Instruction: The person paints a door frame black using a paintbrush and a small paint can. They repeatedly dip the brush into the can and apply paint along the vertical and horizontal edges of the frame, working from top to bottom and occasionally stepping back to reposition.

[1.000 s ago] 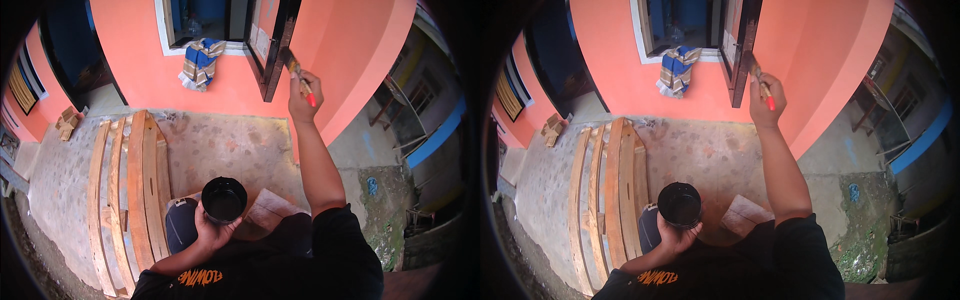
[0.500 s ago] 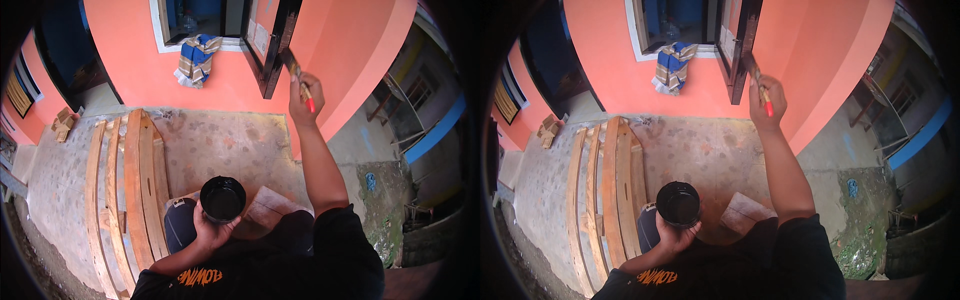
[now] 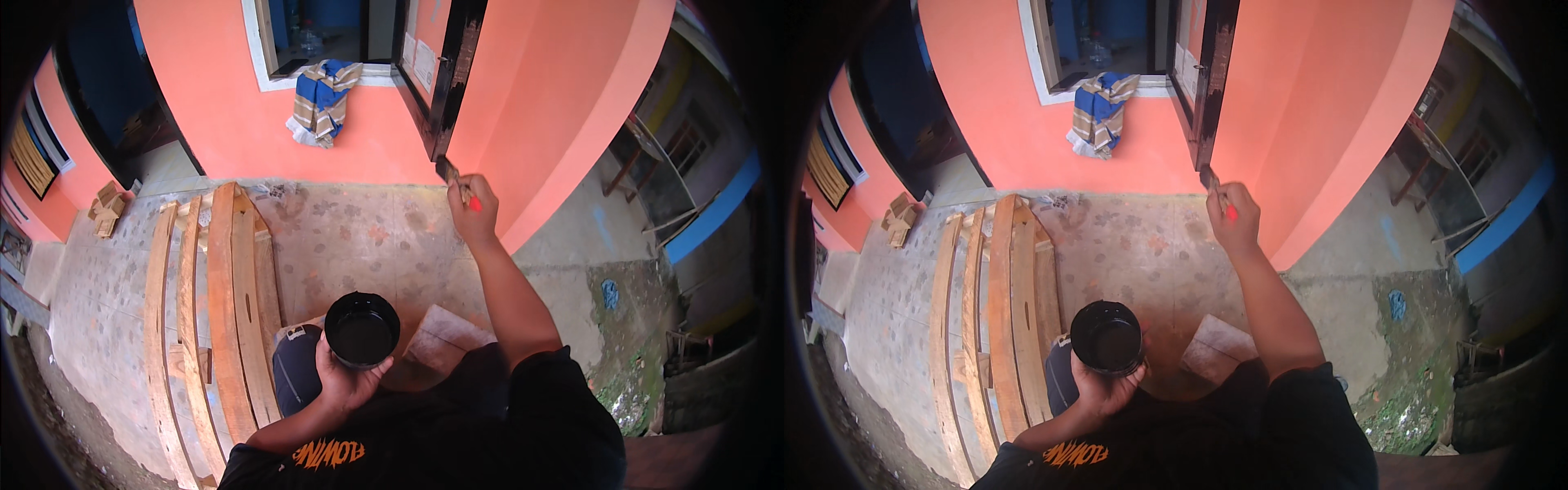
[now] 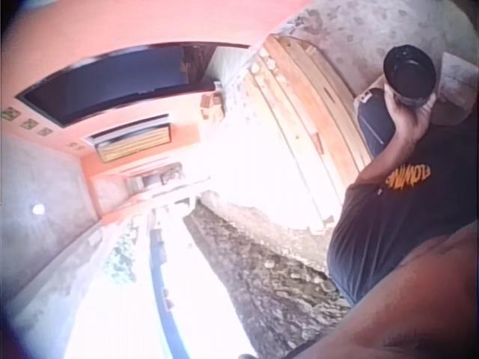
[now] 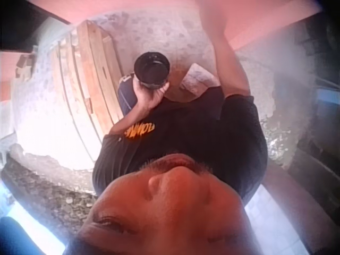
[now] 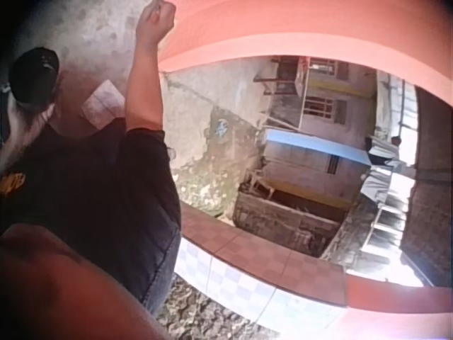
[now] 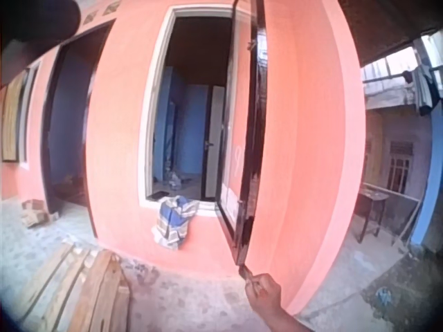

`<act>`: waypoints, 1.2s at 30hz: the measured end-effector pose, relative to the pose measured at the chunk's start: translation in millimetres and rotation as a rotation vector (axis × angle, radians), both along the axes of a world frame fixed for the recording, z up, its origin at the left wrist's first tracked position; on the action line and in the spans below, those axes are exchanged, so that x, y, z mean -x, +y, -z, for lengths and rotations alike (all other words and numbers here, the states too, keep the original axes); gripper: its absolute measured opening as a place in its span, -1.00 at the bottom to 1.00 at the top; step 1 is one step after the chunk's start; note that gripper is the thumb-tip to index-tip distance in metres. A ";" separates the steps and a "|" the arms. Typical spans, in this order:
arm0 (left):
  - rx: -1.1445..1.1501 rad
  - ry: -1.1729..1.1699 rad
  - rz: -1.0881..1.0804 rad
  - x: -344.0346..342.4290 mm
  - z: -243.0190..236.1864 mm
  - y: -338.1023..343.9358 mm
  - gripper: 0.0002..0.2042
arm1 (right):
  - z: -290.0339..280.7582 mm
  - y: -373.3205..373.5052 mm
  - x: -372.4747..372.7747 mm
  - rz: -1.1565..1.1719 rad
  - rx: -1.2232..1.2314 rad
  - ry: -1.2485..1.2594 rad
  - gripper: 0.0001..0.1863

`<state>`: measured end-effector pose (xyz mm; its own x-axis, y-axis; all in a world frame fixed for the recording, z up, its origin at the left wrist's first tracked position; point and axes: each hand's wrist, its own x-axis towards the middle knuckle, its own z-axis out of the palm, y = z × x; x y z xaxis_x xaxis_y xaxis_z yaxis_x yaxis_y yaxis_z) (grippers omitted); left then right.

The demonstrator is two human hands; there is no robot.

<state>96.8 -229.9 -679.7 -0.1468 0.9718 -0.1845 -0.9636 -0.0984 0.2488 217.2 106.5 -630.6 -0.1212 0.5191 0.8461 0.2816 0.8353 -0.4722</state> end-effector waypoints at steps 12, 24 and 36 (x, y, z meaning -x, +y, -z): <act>-0.006 -0.019 0.033 -4.8 -1.7 -2.1 -0.21 | -103.6 24.4 21.0 0.127 -0.357 0.173 -0.85; 0.001 -0.011 0.003 -1.7 -1.3 -5.1 -0.20 | 29.0 -2.0 5.2 0.004 -0.047 -0.108 -0.86; -0.008 0.003 0.027 -2.7 -3.9 -5.9 -0.16 | -64.0 12.0 24.7 0.077 -0.294 0.125 -0.85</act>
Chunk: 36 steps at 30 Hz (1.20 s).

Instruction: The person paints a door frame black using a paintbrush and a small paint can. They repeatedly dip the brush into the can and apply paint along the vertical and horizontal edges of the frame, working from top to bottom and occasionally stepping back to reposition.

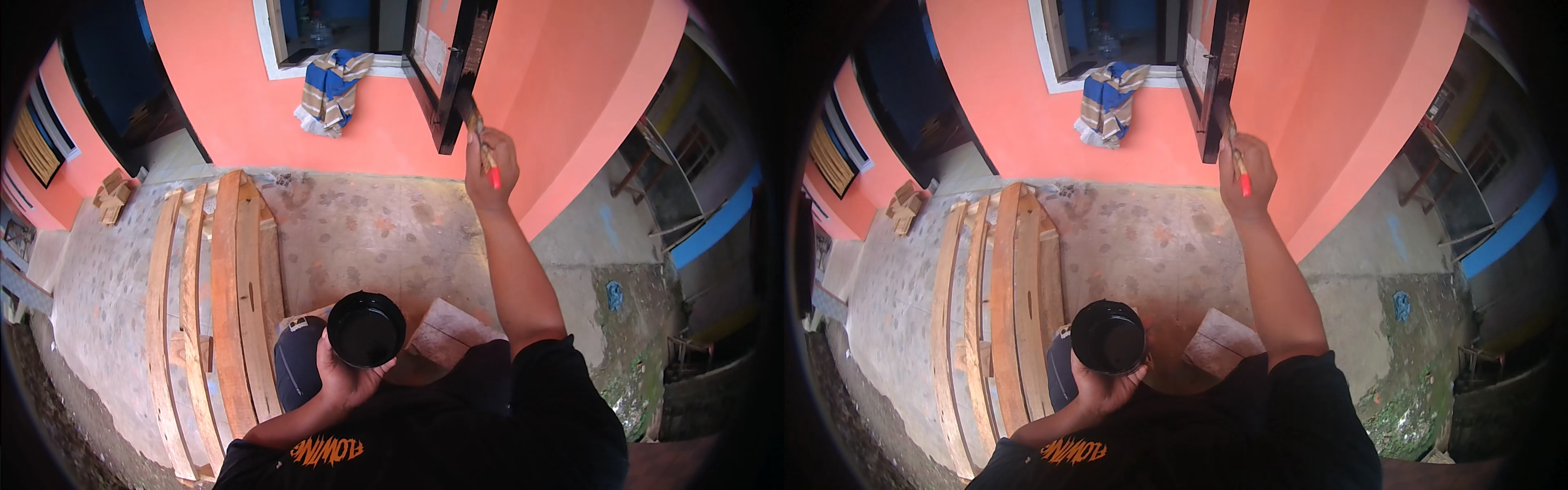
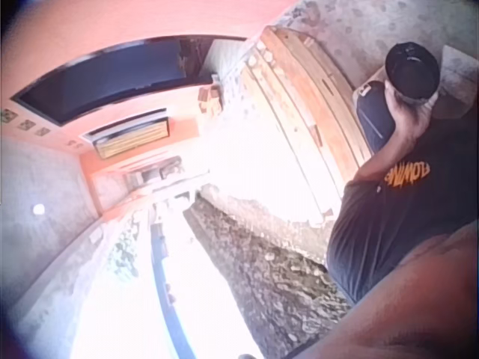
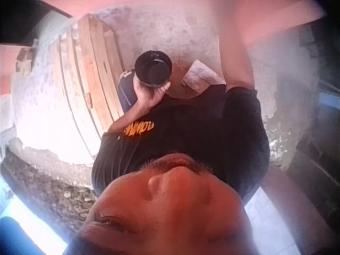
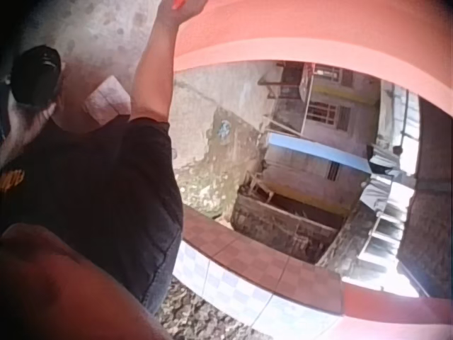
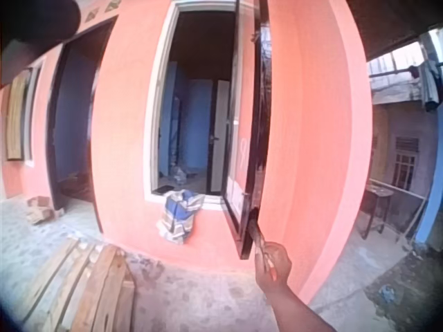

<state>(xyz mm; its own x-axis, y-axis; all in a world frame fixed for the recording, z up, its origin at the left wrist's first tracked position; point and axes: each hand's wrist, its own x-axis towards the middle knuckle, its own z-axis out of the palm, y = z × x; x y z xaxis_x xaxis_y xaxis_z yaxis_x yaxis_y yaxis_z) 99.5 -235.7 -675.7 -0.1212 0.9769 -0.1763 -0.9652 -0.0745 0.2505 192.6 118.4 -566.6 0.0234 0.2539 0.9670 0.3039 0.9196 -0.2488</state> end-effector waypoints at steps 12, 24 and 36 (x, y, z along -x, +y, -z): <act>0.031 0.026 -0.006 2.2 1.6 -8.4 -0.12 | 114.5 -5.1 -14.5 -0.043 0.181 -0.200 -0.82; 0.028 -0.028 0.018 4.4 0.5 -7.6 -0.12 | 90.5 3.1 -14.7 0.012 0.146 -0.126 -0.84; 0.008 -0.036 0.026 3.5 0.9 -9.0 -0.11 | 83.7 -7.3 -20.6 -0.040 0.154 -0.083 -0.83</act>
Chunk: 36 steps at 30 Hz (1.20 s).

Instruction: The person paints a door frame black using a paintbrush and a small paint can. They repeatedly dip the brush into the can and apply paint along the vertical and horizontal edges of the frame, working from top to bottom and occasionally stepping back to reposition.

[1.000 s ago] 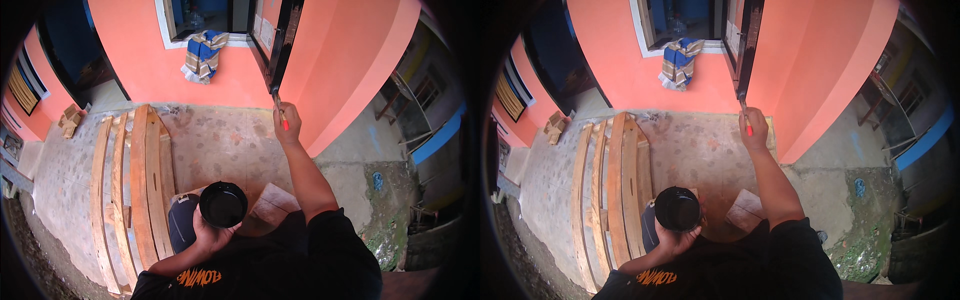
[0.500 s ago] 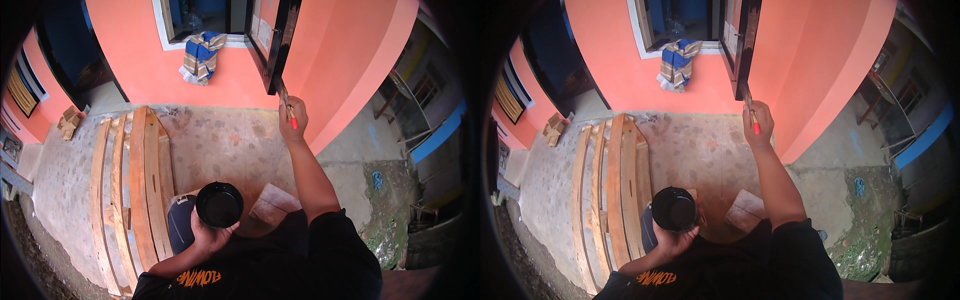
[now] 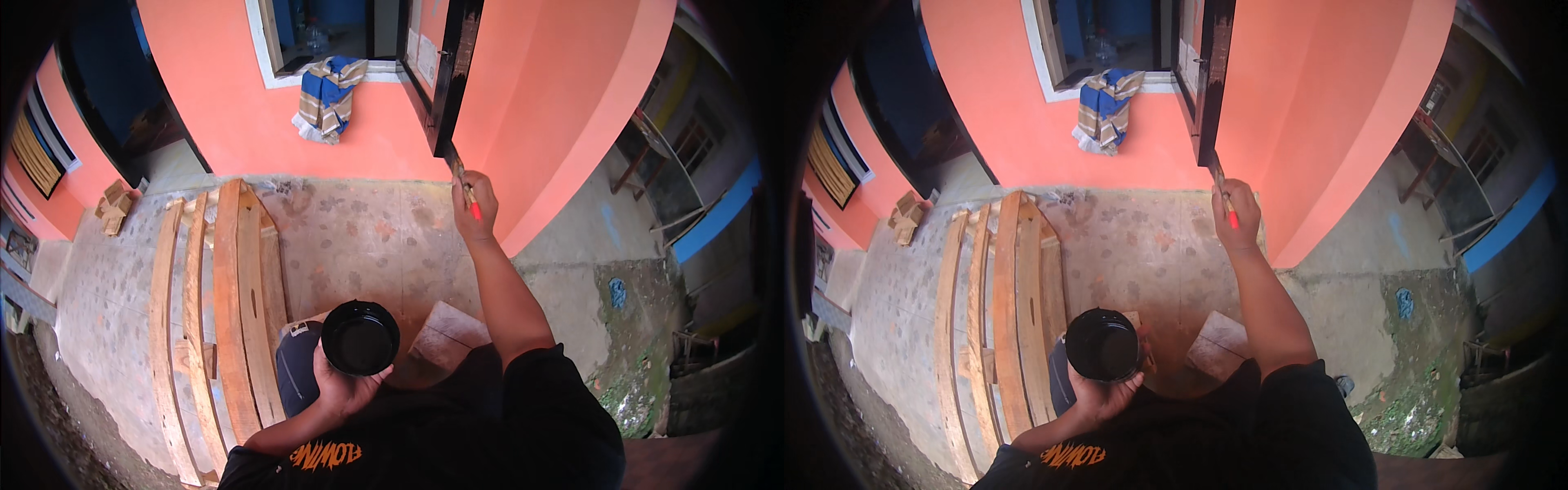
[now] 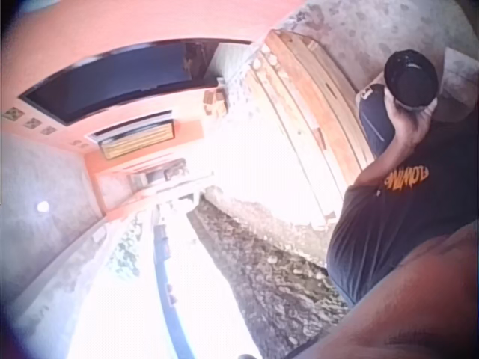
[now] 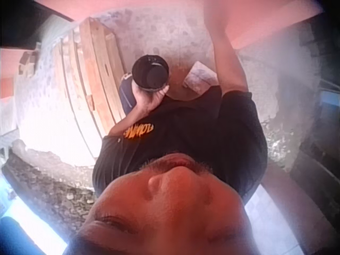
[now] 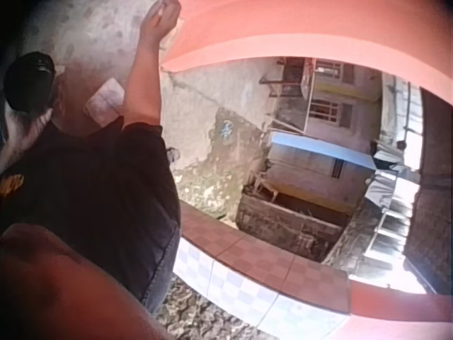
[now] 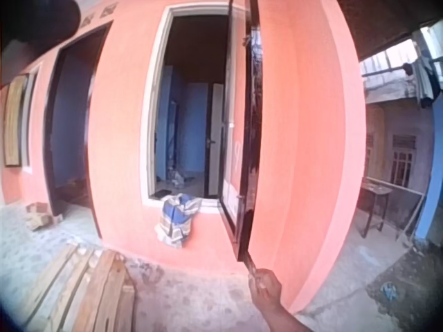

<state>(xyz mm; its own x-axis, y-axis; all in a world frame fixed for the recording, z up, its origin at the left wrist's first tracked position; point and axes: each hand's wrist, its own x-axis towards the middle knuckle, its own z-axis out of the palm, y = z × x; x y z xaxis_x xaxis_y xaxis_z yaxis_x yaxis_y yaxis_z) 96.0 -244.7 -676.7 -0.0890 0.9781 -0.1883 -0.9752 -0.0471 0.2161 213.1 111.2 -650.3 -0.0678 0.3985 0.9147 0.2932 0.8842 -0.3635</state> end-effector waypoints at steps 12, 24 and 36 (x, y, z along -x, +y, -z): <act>0.039 -0.004 0.015 -1.7 -5.2 -1.9 -0.30 | 1.7 -2.7 0.3 -0.001 -0.006 0.018 -0.82; -0.002 -0.007 0.025 -2.3 0.3 -1.3 -0.13 | -35.4 8.1 6.6 -0.025 0.055 -0.074 -0.87; -0.017 0.007 0.015 -0.1 2.4 -1.7 -0.11 | -59.3 7.8 12.2 0.035 -0.104 0.009 -0.86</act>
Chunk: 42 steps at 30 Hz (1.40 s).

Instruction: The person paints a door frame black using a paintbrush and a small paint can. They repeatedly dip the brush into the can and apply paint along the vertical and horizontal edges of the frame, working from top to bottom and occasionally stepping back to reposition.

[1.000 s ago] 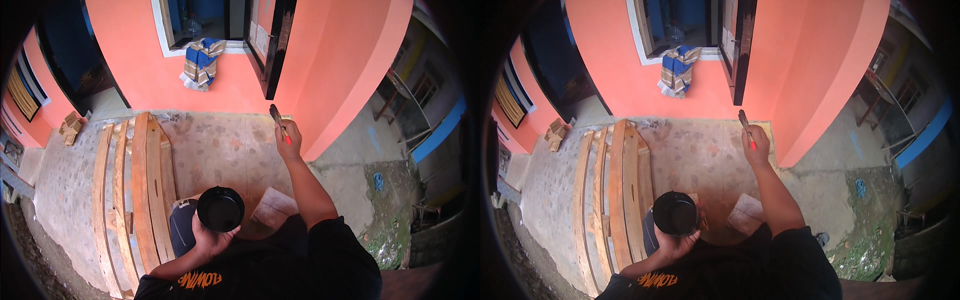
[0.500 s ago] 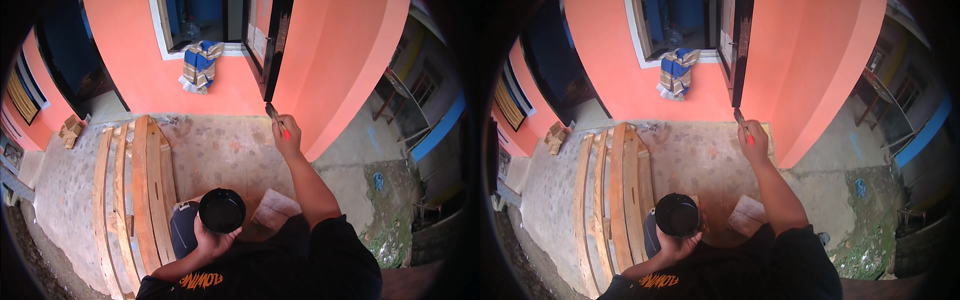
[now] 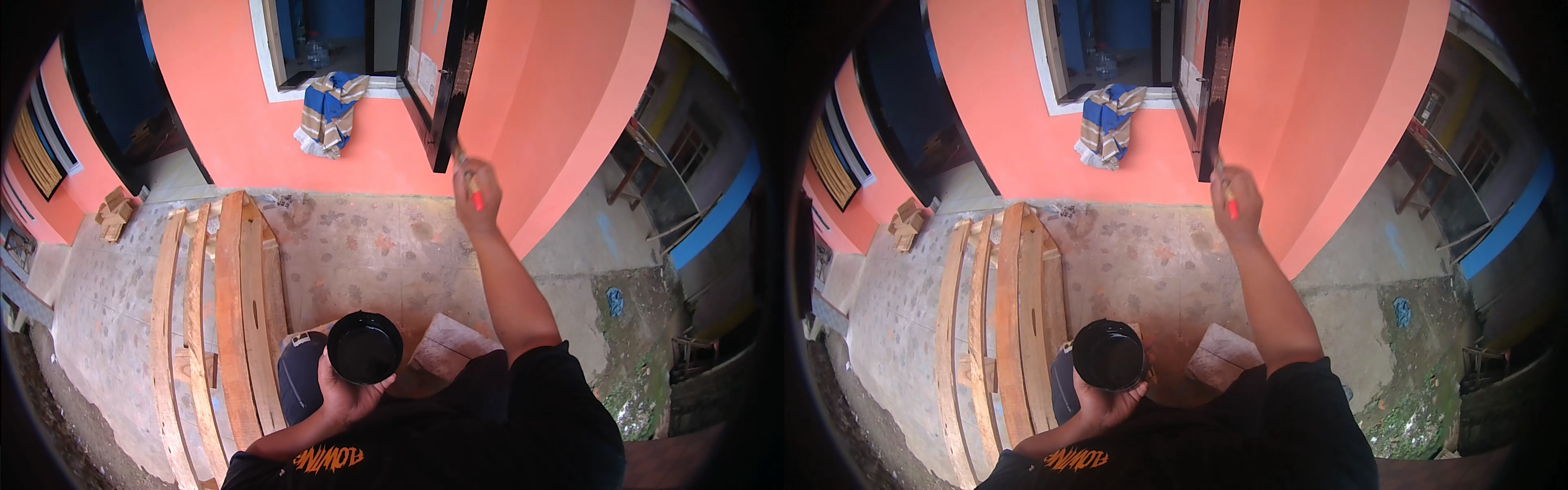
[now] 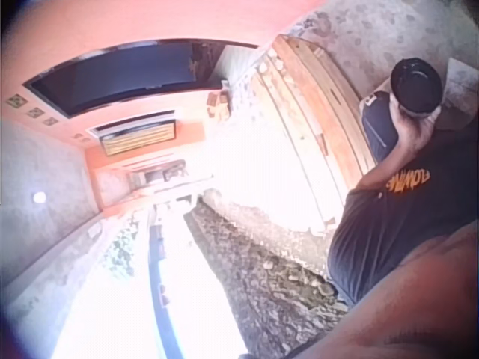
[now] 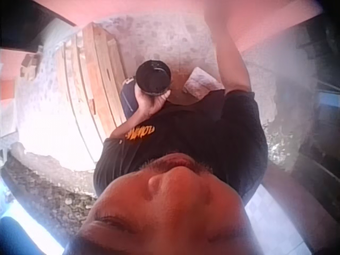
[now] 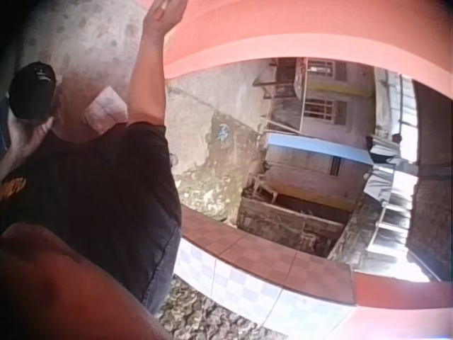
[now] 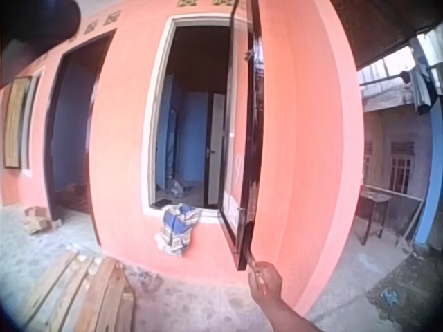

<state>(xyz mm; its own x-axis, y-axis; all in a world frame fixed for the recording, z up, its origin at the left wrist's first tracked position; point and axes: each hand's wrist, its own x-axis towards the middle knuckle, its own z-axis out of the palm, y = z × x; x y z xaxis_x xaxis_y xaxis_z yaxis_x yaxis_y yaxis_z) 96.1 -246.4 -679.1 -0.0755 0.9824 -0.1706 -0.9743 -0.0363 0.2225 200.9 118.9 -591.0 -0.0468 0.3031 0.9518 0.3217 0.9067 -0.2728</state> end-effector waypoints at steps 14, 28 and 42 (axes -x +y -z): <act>-0.013 0.021 0.007 1.3 -2.4 2.0 -0.12 | -127.1 31.1 11.7 0.014 -0.131 0.045 -0.84; -0.027 -0.009 0.023 1.3 -2.2 5.2 -0.18 | -24.1 -3.2 -9.6 -0.076 0.142 -0.084 -0.82; -0.058 0.033 -0.008 1.5 -0.5 8.6 -0.18 | -232.8 28.8 6.9 0.049 -0.355 0.152 -0.81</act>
<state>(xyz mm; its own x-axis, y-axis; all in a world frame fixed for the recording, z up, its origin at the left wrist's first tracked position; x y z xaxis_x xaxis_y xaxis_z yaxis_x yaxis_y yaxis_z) 94.6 -237.8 -678.6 -0.0880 0.9899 -0.1112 -0.9661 -0.0576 0.2516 194.0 147.7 -358.3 0.1094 -0.0484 0.9928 0.3467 0.9379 0.0075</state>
